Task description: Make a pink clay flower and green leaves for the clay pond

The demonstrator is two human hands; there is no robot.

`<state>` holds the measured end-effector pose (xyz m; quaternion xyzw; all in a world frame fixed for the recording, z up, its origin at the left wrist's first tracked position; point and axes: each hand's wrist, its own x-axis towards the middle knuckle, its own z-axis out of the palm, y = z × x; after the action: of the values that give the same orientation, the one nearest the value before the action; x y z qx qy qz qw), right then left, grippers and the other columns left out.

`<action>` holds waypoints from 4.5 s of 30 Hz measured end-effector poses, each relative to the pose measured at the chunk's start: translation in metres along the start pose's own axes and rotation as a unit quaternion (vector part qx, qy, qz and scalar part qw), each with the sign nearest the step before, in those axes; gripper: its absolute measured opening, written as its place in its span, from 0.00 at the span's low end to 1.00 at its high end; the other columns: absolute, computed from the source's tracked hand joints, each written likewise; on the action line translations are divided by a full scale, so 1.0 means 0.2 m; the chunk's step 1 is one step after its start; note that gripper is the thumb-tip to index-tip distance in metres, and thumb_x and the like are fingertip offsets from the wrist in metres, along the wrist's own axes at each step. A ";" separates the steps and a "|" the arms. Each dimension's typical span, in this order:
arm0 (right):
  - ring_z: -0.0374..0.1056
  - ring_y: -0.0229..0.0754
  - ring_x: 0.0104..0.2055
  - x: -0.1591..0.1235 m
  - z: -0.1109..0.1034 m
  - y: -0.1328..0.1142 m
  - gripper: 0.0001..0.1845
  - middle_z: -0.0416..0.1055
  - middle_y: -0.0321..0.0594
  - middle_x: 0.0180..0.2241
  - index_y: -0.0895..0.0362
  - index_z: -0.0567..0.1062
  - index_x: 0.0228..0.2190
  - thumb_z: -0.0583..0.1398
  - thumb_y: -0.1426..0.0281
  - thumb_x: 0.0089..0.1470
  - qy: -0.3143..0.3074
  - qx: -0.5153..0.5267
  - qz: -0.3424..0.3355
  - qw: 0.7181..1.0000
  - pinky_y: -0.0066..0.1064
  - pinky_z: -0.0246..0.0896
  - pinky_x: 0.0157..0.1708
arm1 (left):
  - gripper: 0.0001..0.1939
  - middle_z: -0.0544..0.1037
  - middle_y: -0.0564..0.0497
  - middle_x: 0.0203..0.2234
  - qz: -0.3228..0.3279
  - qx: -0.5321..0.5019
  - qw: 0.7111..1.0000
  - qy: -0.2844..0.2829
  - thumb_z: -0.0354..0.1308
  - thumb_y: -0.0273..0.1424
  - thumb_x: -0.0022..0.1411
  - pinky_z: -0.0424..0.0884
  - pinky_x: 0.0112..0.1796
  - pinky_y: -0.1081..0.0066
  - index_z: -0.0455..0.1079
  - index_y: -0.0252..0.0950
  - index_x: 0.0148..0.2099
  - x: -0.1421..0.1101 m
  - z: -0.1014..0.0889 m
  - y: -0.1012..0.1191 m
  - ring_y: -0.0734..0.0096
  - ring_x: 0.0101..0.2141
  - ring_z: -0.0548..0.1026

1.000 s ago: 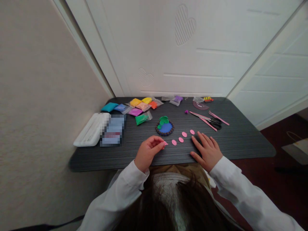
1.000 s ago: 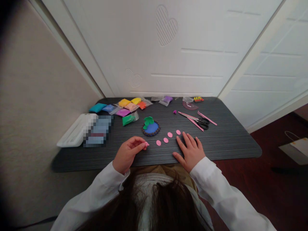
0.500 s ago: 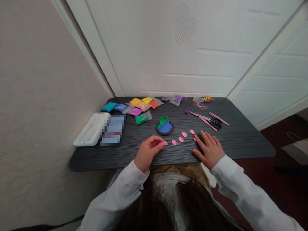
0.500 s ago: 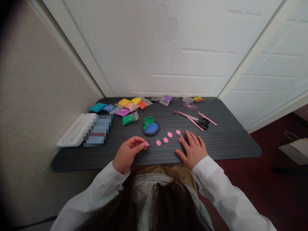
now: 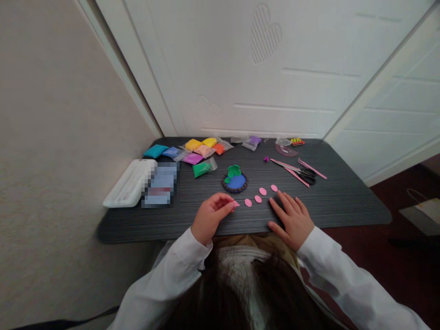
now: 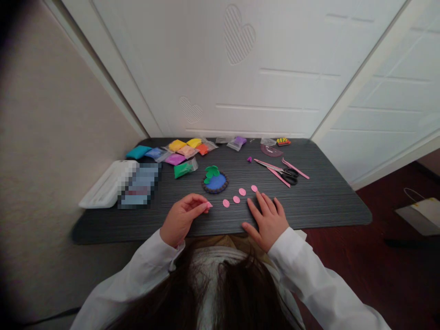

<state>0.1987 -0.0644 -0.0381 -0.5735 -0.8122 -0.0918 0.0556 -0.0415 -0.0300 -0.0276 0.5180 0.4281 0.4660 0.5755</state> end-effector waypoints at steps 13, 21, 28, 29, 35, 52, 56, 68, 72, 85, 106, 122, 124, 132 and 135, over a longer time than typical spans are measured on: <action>0.42 0.50 0.57 0.00 0.00 0.02 0.30 0.46 0.47 0.57 0.54 0.55 0.52 0.45 0.54 0.50 -0.006 0.000 0.000 1.000 0.47 0.38 0.51 | 0.06 0.72 0.53 0.25 0.000 0.002 1.000 0.000 0.56 0.31 0.50 0.63 0.33 0.74 0.65 0.34 0.32 0.00 0.00 0.01 0.76 0.28 0.68; 0.44 0.50 0.57 0.01 0.01 0.00 0.29 0.47 0.46 0.56 0.54 0.55 0.53 0.46 0.56 0.51 -0.002 0.011 0.012 1.000 0.47 0.39 0.51 | 0.07 0.72 0.53 0.25 -0.002 0.008 1.000 0.006 0.56 0.31 0.49 0.63 0.33 0.73 0.65 0.33 0.31 0.00 0.00 0.01 0.76 0.27 0.69; 0.52 0.47 0.53 0.04 0.04 0.08 0.28 0.56 0.48 0.52 0.60 0.58 0.51 0.47 0.58 0.51 0.034 0.067 0.007 0.997 0.43 0.45 0.50 | 0.07 0.72 0.53 0.25 -0.004 0.005 1.000 0.004 0.56 0.31 0.49 0.63 0.33 0.73 0.65 0.34 0.31 0.00 0.00 0.01 0.76 0.27 0.69; 0.55 0.46 0.50 0.05 0.04 0.09 0.27 0.60 0.48 0.50 0.61 0.59 0.50 0.48 0.59 0.51 0.045 0.084 0.007 0.995 0.42 0.47 0.49 | 0.07 0.72 0.53 0.25 -0.004 0.004 1.000 0.003 0.56 0.31 0.49 0.63 0.33 0.73 0.65 0.34 0.31 0.00 0.00 0.01 0.76 0.27 0.69; 0.63 0.43 0.38 0.11 0.05 0.14 0.18 0.68 0.44 0.35 0.57 0.71 0.38 0.54 0.61 0.47 0.083 0.144 0.033 0.986 0.36 0.56 0.39 | 0.06 0.72 0.53 0.25 -0.001 0.003 1.000 0.000 0.56 0.31 0.49 0.63 0.33 0.73 0.66 0.34 0.32 0.00 0.00 0.01 0.76 0.28 0.68; 0.62 0.43 0.39 0.11 0.02 0.10 0.19 0.68 0.44 0.36 0.57 0.70 0.38 0.51 0.59 0.50 0.077 0.086 0.034 0.993 0.35 0.50 0.39 | 0.07 0.72 0.52 0.25 -0.001 0.003 1.000 0.010 0.56 0.32 0.49 0.65 0.32 0.72 0.66 0.34 0.31 -0.01 0.01 0.02 0.75 0.27 0.69; 0.55 0.47 0.48 0.08 0.01 0.06 0.25 0.61 0.47 0.48 0.58 0.63 0.47 0.49 0.58 0.51 0.062 0.034 0.024 0.997 0.40 0.45 0.46 | 0.07 0.72 0.52 0.25 0.002 -0.001 1.000 0.009 0.56 0.32 0.49 0.64 0.32 0.72 0.66 0.34 0.31 -0.01 0.01 0.02 0.76 0.27 0.69; 0.44 0.50 0.56 0.03 0.01 0.00 0.29 0.45 0.46 0.57 0.54 0.57 0.52 0.46 0.54 0.50 0.025 -0.018 0.040 0.999 0.47 0.36 0.51 | 0.08 0.72 0.52 0.25 0.001 0.012 1.000 0.005 0.55 0.32 0.49 0.65 0.33 0.71 0.65 0.33 0.32 -0.01 0.01 0.02 0.75 0.27 0.69; 0.43 0.50 0.56 0.03 0.01 -0.01 0.29 0.46 0.46 0.57 0.54 0.58 0.51 0.46 0.54 0.50 0.026 -0.019 0.049 0.998 0.47 0.36 0.51 | 0.08 0.72 0.52 0.25 0.000 0.017 1.000 0.007 0.55 0.32 0.49 0.65 0.33 0.71 0.65 0.34 0.32 -0.01 0.01 0.02 0.75 0.27 0.68; 0.44 0.50 0.56 0.03 0.00 -0.01 0.28 0.46 0.46 0.57 0.53 0.57 0.51 0.45 0.55 0.51 0.020 -0.019 0.052 0.998 0.47 0.38 0.50 | 0.07 0.72 0.52 0.25 -0.001 0.008 1.000 0.008 0.56 0.32 0.49 0.65 0.33 0.72 0.65 0.34 0.31 0.00 0.01 0.02 0.76 0.27 0.69; 0.44 0.49 0.56 0.05 0.00 -0.05 0.28 0.45 0.44 0.57 0.51 0.57 0.52 0.44 0.54 0.51 0.004 -0.010 0.034 0.999 0.46 0.40 0.50 | 0.07 0.72 0.53 0.25 0.001 0.015 1.000 0.003 0.56 0.32 0.50 0.65 0.33 0.72 0.66 0.34 0.31 -0.01 0.01 0.02 0.75 0.28 0.68; 0.45 0.49 0.56 0.03 -0.01 -0.02 0.28 0.46 0.45 0.57 0.51 0.55 0.52 0.45 0.55 0.51 0.002 -0.008 0.041 0.999 0.46 0.40 0.51 | 0.07 0.72 0.53 0.25 -0.005 0.010 1.000 0.002 0.56 0.31 0.50 0.65 0.33 0.73 0.65 0.33 0.32 0.00 0.01 0.02 0.76 0.28 0.69; 0.45 0.50 0.56 0.02 0.00 0.00 0.28 0.47 0.46 0.57 0.51 0.55 0.52 0.45 0.55 0.51 0.002 -0.013 0.048 0.999 0.46 0.40 0.50 | 0.07 0.72 0.53 0.25 -0.003 0.007 1.000 0.002 0.56 0.31 0.49 0.65 0.33 0.72 0.66 0.34 0.31 0.00 0.01 0.02 0.76 0.28 0.69; 0.45 0.50 0.56 0.03 0.01 0.01 0.28 0.48 0.44 0.56 0.52 0.56 0.52 0.46 0.54 0.51 0.010 -0.011 0.039 0.999 0.46 0.40 0.50 | 0.07 0.72 0.53 0.25 0.003 0.005 1.000 -0.001 0.56 0.31 0.50 0.65 0.33 0.73 0.66 0.33 0.32 0.00 0.01 0.02 0.76 0.28 0.69; 0.45 0.51 0.56 0.03 0.01 0.01 0.28 0.49 0.43 0.56 0.51 0.57 0.51 0.46 0.55 0.51 0.013 -0.009 0.037 0.999 0.47 0.41 0.50 | 0.07 0.72 0.52 0.26 0.003 0.001 1.000 0.001 0.56 0.31 0.49 0.65 0.33 0.73 0.65 0.33 0.32 0.00 0.01 0.01 0.76 0.28 0.69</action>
<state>0.1996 -0.0582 -0.0380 -0.6024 -0.7887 -0.1043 0.0645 -0.0407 -0.0310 -0.0250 0.5193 0.4272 0.4679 0.5736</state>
